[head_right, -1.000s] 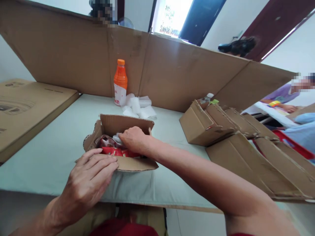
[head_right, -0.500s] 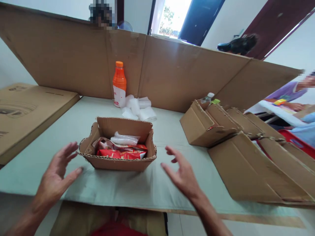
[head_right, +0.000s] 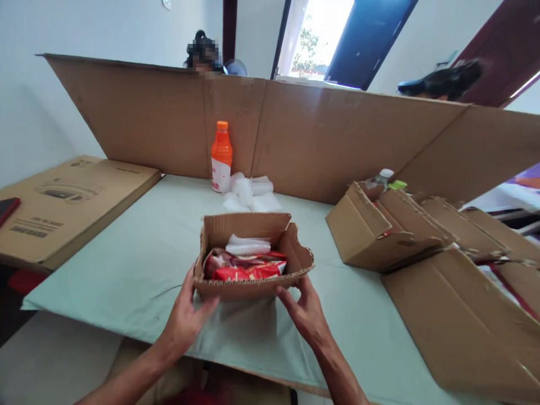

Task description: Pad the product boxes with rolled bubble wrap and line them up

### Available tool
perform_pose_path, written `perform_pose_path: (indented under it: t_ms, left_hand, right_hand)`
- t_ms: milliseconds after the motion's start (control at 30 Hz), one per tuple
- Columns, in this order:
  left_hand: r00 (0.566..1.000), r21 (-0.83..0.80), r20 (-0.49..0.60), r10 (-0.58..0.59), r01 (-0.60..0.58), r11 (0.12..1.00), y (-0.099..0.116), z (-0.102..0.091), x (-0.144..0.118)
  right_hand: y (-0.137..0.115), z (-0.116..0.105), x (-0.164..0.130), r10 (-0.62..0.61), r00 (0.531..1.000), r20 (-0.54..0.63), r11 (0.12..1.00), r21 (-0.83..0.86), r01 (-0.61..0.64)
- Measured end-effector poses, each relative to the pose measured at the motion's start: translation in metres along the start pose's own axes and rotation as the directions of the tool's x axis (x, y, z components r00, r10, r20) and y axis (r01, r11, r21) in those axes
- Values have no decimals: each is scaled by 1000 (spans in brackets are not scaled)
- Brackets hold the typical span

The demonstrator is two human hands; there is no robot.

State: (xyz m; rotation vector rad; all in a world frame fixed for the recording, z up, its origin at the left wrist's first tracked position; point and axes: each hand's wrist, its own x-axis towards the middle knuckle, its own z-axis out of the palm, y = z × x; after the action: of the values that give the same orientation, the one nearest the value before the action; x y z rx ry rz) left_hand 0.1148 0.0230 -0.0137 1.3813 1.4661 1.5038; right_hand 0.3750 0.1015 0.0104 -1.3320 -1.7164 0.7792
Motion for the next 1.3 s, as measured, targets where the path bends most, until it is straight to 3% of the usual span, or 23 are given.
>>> perform_pose_path:
  t_ms: [67,133,233,333,433,633,800,933,1033,1133,1233,1300]
  left_hand:
    - [1000,89,-10,-4,5,996,-10,-16,-31]
    - [997,186,-79,-4,19,982,-21,-45,-49]
    - [987,297,-163,3,46,954,-33,-91,-49]
    - [977,318,-212,27,43,947,-38,-120,-33]
    - [974,302,-221,51,18,953,-39,-126,-20]
    - [992,149,-128,-22,41,988,-45,-103,-2]
    - [954,144,-298,4,41,989,-50,-104,21]
    - [863,160,-506,11,82,984,-54,-130,39]
    - [773,162,-634,5,126,979,-51,-161,57]
    - [721,208,-687,90,76,975,-41,-195,91]
    - [697,271,-689,198,-5,963,-35,-225,141]
    - [719,333,-653,239,-11,943,-40,-243,179]
  right_hand:
    - [-2,4,-2,-22,997,70,1000,7,21]
    - [-12,25,8,-77,982,173,995,80,64]
    - [-30,70,38,-191,938,290,966,227,126]
    - [-36,103,60,-180,934,310,964,242,106]
    - [-31,117,60,-122,937,329,962,273,29]
    - [-24,130,47,-53,948,314,934,351,-64]
    - [-30,162,74,-84,959,269,942,336,-12]
    - [-42,212,109,-216,924,315,911,406,74]
    - [-48,255,124,-290,906,309,898,415,146]
    - [-45,284,124,-337,889,309,917,323,235]
    - [-36,291,120,-394,863,317,912,246,327]
    - [-30,288,118,-421,853,309,902,238,359]
